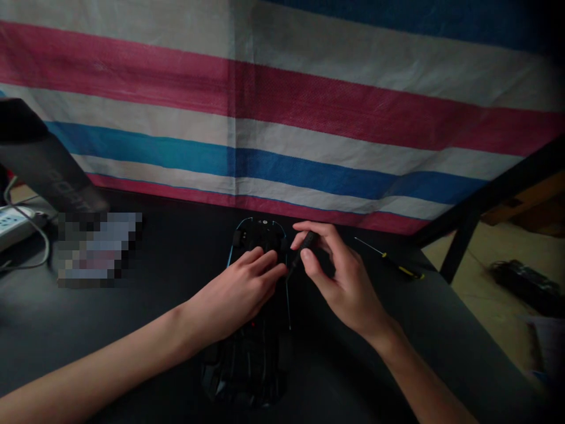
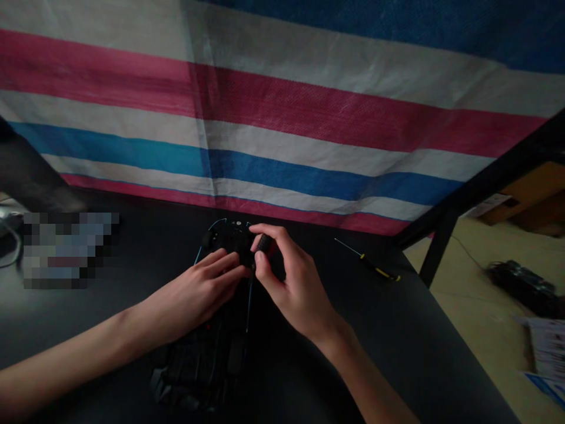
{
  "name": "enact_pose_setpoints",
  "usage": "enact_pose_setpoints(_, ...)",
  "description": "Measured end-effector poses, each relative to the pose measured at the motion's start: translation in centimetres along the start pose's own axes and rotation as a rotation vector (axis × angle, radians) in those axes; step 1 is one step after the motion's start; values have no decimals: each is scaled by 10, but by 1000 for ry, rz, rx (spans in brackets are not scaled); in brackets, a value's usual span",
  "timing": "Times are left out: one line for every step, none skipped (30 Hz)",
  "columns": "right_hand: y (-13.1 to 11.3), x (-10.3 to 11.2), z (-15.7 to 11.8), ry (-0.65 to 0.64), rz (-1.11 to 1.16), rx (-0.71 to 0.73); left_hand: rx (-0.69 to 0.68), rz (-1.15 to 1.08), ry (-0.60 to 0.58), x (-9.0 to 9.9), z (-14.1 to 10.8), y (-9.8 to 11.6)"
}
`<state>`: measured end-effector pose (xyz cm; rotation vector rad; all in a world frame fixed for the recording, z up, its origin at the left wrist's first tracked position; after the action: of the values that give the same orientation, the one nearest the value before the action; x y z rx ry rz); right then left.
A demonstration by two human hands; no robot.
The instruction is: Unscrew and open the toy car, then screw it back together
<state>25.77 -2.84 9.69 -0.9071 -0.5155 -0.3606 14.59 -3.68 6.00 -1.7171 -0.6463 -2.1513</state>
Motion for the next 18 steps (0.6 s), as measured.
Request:
enact_pose_setpoints(4,2,-2,35,51,-4,-16,41,-13,0,0,3)
enact_pose_setpoints(10,7,-4,91,90,-17,-26,65,-20,0,-1,5)
enact_pose_setpoints(18,13,-6,156,117,-42,-26,74,-23,1,-1,6)
enact_pose_setpoints(28,18,-10,214,135,-82,-15,71,-26,2,-1,6)
enact_pose_setpoints(39,22,-12,244,152,-131,1,62,-34,2,-1,6)
enact_pose_setpoints(50,22,-15,235,167,-187,14,52,-42,2,-1,5)
enact_pose_setpoints(62,19,-17,206,182,-245,23,43,-51,2,0,5)
enact_pose_setpoints(74,14,-20,164,195,-303,29,34,-59,2,-1,5)
enact_pose_setpoints(84,7,-22,103,204,-353,34,22,-66,2,-1,5)
enact_pose_setpoints(91,-2,-25,39,213,-392,41,3,-70,2,-1,4)
enact_pose_setpoints(97,-12,-28,-21,223,-416,53,-28,-72,2,-1,3)
enact_pose_setpoints(99,-22,-30,-67,234,-425,68,-70,-74,2,-1,0)
enact_pose_setpoints(99,-31,-32,-101,247,-424,87,-119,-75,2,-1,-2)
enact_pose_setpoints(98,-39,-34,-127,260,-414,105,-166,-74,3,0,-5)
enact_pose_setpoints(95,-47,-35,-149,271,-402,119,-205,-76,4,1,-7)
enact_pose_setpoints(92,-54,-36,-169,280,-390,126,-230,-83,5,2,-8)
enact_pose_setpoints(89,-59,-37,-185,285,-380,126,-244,-95,6,4,-8)
enact_pose_setpoints(87,-63,-38,-197,287,-371,123,-250,-110,6,6,-8)
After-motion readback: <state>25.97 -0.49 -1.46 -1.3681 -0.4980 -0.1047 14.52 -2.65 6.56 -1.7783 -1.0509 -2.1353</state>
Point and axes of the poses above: each hand's wrist, its own z-axis towards the middle knuckle, its own x-axis out of the back of the hand, y = z × x, the point moved 9 cm from there along z, towards the middle knuckle, and after that the axes turned 3 degrees about -y, right-handed, at the moved point
